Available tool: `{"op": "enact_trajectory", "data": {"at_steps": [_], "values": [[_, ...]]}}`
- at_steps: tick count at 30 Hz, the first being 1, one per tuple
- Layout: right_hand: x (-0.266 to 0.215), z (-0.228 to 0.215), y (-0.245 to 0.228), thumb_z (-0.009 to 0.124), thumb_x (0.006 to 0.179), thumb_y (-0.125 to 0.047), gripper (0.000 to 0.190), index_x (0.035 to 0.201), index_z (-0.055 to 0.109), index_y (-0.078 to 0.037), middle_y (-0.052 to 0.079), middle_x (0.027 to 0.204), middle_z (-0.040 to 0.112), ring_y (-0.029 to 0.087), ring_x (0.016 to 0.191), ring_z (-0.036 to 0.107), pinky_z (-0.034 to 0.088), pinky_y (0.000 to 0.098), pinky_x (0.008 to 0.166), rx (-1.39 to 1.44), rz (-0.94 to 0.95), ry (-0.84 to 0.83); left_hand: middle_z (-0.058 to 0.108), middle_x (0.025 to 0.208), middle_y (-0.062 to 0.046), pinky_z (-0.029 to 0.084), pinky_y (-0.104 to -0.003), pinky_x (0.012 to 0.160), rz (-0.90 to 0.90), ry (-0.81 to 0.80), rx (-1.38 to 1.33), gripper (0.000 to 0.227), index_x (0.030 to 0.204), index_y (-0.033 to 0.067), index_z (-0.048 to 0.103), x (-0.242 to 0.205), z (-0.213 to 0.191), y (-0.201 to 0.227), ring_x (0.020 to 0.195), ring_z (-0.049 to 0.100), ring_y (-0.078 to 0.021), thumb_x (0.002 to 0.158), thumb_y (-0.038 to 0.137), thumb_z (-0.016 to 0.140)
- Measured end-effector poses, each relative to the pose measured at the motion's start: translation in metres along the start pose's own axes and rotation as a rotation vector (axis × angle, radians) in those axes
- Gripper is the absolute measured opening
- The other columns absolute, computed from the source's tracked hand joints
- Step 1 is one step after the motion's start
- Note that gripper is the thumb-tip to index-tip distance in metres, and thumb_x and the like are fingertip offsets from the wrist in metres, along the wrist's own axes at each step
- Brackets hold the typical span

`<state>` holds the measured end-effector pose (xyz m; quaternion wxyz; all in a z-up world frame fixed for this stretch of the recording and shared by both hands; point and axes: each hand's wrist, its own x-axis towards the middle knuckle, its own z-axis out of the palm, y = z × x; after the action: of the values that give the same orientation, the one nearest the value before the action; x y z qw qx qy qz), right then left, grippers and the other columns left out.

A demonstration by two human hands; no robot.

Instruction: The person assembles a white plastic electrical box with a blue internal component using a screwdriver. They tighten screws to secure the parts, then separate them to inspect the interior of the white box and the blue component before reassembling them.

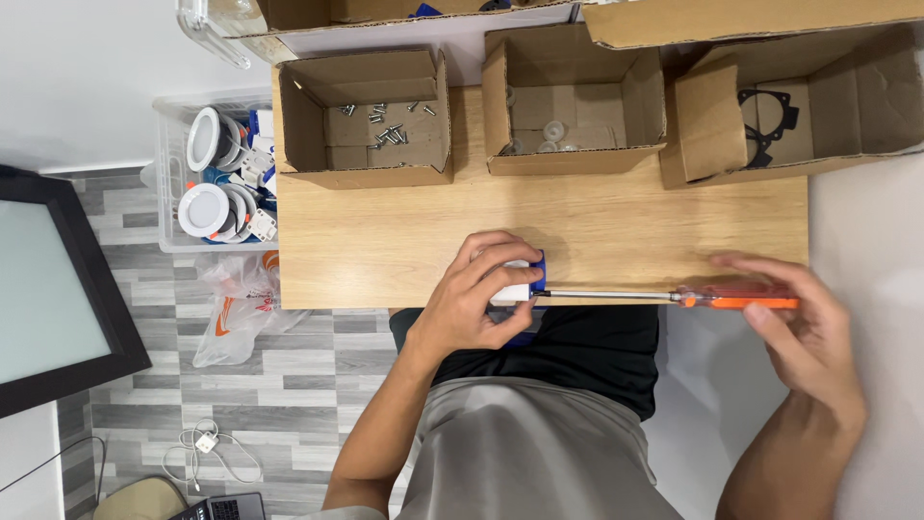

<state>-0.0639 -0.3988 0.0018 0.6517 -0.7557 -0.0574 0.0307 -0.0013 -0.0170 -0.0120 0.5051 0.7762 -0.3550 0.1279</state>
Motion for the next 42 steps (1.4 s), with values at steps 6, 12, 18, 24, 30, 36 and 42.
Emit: {"op": "enact_trajectory", "data": {"at_steps": [6,12,18,24,30,36,42], "values": [[-0.002,0.0,0.013,0.063,0.111,-0.008,0.024,0.114,0.077,0.012,0.021,0.06,0.065,0.023,0.047,0.057,0.051,0.0296,0.049,-0.174,0.255,0.105,0.07,0.129,-0.012,0.056,-0.046,0.109,-0.006,0.007,0.002,0.024,0.121,0.0048,0.069,0.0,0.0,0.001,0.118,0.066,-0.0376,0.097,0.003,0.076],[-0.008,-0.015,0.053,0.076,0.092,0.007,0.026,0.118,0.071,0.008,0.026,0.112,0.071,0.033,0.084,0.075,0.072,0.0336,0.073,-0.006,0.034,0.134,0.07,0.13,-0.012,0.056,-0.046,0.109,-0.004,0.002,0.011,0.025,0.123,0.0052,0.07,-0.001,0.001,-0.001,0.118,0.066,-0.037,0.098,0.005,0.076],[-0.012,-0.019,0.064,0.083,0.082,0.015,0.028,0.101,0.071,-0.003,0.024,0.122,0.069,0.026,0.114,0.075,0.071,0.0345,0.108,-0.031,-0.027,0.143,0.07,0.129,-0.011,0.056,-0.045,0.108,0.018,0.011,0.026,0.028,0.124,0.0072,0.072,0.0,0.001,-0.002,0.117,0.065,-0.0351,0.096,0.003,0.074],[0.001,-0.002,0.022,0.082,0.075,0.008,0.064,0.134,0.059,0.002,0.028,0.146,0.061,0.038,0.133,0.07,0.066,0.05,0.122,0.059,-0.046,0.074,0.069,0.128,-0.011,0.056,-0.045,0.108,0.027,0.014,0.038,0.03,0.125,0.0076,0.073,0.001,0.001,-0.001,0.118,0.065,-0.035,0.095,0.001,0.072],[0.003,0.0,0.013,0.043,0.124,-0.026,0.05,0.115,0.073,0.013,0.022,0.067,0.07,0.026,0.052,0.061,0.054,0.0336,0.063,-0.196,0.189,0.101,0.069,0.128,-0.01,0.056,-0.046,0.108,0.041,0.002,0.063,0.033,0.127,0.0104,0.074,0.0,0.002,-0.002,0.117,0.064,-0.0345,0.096,0.0,0.073],[-0.008,-0.01,0.043,0.063,0.109,0.004,0.012,0.115,0.071,0.012,0.028,0.114,0.073,0.037,0.081,0.077,0.071,0.0377,0.069,-0.028,0.059,0.161,0.069,0.127,-0.01,0.058,-0.045,0.106,0.052,0.009,0.063,0.035,0.126,0.0096,0.075,0.002,0.004,-0.002,0.116,0.064,-0.0348,0.093,-0.003,0.073],[-0.017,-0.02,0.06,0.072,0.095,0.011,0.019,0.112,0.07,0.002,0.024,0.124,0.071,0.035,0.119,0.074,0.067,0.0434,0.114,0.022,-0.068,0.124,0.069,0.126,-0.009,0.059,-0.045,0.105,0.049,0.028,0.061,0.037,0.125,0.0102,0.076,0.002,0.006,-0.001,0.115,0.063,-0.034,0.091,-0.005,0.072]]}}
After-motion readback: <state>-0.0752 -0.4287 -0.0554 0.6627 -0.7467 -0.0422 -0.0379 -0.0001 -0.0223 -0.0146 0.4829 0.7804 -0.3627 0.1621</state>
